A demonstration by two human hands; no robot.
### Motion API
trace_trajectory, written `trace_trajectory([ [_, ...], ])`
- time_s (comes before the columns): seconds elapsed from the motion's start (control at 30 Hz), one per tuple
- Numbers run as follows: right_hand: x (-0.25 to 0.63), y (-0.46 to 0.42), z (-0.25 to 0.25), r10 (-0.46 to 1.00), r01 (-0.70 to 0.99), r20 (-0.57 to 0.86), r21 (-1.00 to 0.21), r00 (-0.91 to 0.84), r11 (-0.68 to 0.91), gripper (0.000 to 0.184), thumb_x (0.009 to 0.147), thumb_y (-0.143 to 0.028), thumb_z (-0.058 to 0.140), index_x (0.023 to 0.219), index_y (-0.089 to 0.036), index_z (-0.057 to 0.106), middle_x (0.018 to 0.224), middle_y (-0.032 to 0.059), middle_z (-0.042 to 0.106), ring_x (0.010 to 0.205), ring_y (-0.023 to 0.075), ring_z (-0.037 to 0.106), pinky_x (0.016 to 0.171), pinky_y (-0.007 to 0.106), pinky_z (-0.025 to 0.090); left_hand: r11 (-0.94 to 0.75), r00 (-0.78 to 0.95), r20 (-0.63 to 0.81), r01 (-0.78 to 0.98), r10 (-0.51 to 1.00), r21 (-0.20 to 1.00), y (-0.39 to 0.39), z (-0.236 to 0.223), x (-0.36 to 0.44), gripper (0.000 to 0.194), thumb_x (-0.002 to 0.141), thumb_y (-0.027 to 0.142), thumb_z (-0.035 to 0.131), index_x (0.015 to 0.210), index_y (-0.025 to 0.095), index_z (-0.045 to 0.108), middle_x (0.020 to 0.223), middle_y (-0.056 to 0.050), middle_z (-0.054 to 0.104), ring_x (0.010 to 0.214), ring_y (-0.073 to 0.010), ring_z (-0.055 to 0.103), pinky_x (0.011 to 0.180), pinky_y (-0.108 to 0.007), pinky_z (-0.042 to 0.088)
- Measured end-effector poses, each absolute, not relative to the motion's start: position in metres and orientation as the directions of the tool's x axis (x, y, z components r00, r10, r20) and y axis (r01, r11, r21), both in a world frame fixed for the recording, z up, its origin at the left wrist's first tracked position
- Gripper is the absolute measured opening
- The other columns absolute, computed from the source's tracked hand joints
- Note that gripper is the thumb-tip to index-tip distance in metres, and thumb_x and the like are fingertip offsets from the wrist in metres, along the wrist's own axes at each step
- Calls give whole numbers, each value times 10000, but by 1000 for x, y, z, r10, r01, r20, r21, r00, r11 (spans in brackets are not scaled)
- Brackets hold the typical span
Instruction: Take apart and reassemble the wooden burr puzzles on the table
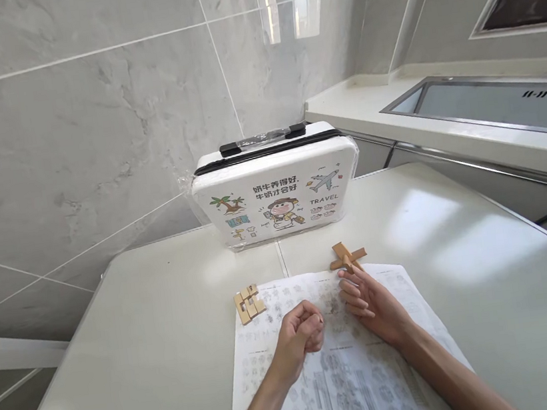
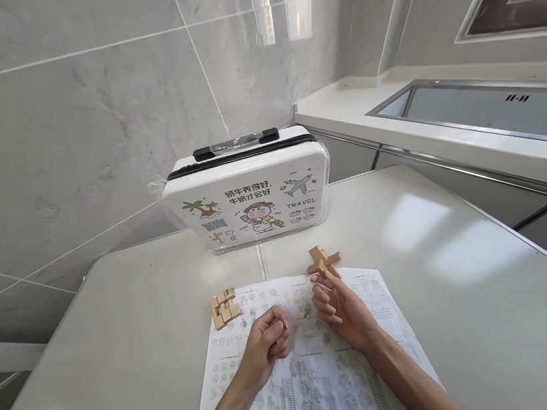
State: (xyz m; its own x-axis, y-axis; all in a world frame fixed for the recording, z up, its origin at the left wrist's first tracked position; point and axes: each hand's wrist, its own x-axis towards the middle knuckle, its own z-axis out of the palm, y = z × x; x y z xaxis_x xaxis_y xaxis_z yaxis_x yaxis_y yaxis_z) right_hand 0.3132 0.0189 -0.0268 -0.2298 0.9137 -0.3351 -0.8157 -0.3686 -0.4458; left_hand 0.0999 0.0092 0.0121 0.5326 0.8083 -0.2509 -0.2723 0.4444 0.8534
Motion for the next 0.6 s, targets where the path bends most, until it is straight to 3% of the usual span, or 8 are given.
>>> trace_trajectory([
  [0.17,313,17,-25,929,-814,-288,-467,-231,-347,239,986,-379,763,915,-195,628,629,-92,345,477,69,189,377,165,232,442,510,-231,-343,828,829,10,10,94,389,924,516,765,864,187,565,649,88,337,518,-59,201,521,-242,167],
  [0.27,310,14,-23,933,-759,-256,-546,-251,-354,354,1015,-433,707,790,-202,559,571,-101,293,470,77,155,402,194,218,434,496,-216,-380,841,817,11,10,95,363,942,506,748,890,187,585,684,68,382,528,-64,242,525,-240,212],
  [0.33,307,10,-20,933,-694,-223,-623,-284,-360,442,1031,-484,661,721,-207,509,533,-103,273,461,78,167,437,217,233,414,478,-198,-404,856,816,11,10,97,337,955,493,743,924,183,616,744,34,456,581,-84,353,576,-248,316],
  [0.4,304,6,-16,927,-613,-174,-706,-333,-353,520,1043,-525,611,657,-214,457,503,-99,268,454,80,198,464,241,232,365,442,-160,-429,883,826,12,10,100,315,972,485,737,1019,182,663,893,-32,570,754,-135,521,721,-281,429],
  [0.47,301,2,-11,906,-544,-111,-768,-408,-339,559,1047,-544,576,616,-226,416,489,-92,272,448,86,222,467,258,215,310,426,-109,-437,898,844,12,10,101,373,990,519,713,1178,198,684,1154,-114,642,1052,-227,607,909,-341,464],
  [0.53,298,-1,-8,858,-499,-54,-795,-511,-346,556,1037,-547,570,606,-232,415,487,-87,292,439,90,233,458,264,207,275,450,-61,-427,891,861,12,10,102,515,990,598,679,1346,227,652,1404,-165,613,1312,-318,559,1071,-423,432],
  [0.6,297,-4,-7,788,-460,-22,-802,-615,-381,529,1005,-549,601,615,-233,436,487,-88,322,418,88,239,440,258,212,288,512,-45,-406,858,867,11,12,101,679,952,683,671,1468,248,596,1538,-181,562,1442,-378,497,1194,-514,355],
])
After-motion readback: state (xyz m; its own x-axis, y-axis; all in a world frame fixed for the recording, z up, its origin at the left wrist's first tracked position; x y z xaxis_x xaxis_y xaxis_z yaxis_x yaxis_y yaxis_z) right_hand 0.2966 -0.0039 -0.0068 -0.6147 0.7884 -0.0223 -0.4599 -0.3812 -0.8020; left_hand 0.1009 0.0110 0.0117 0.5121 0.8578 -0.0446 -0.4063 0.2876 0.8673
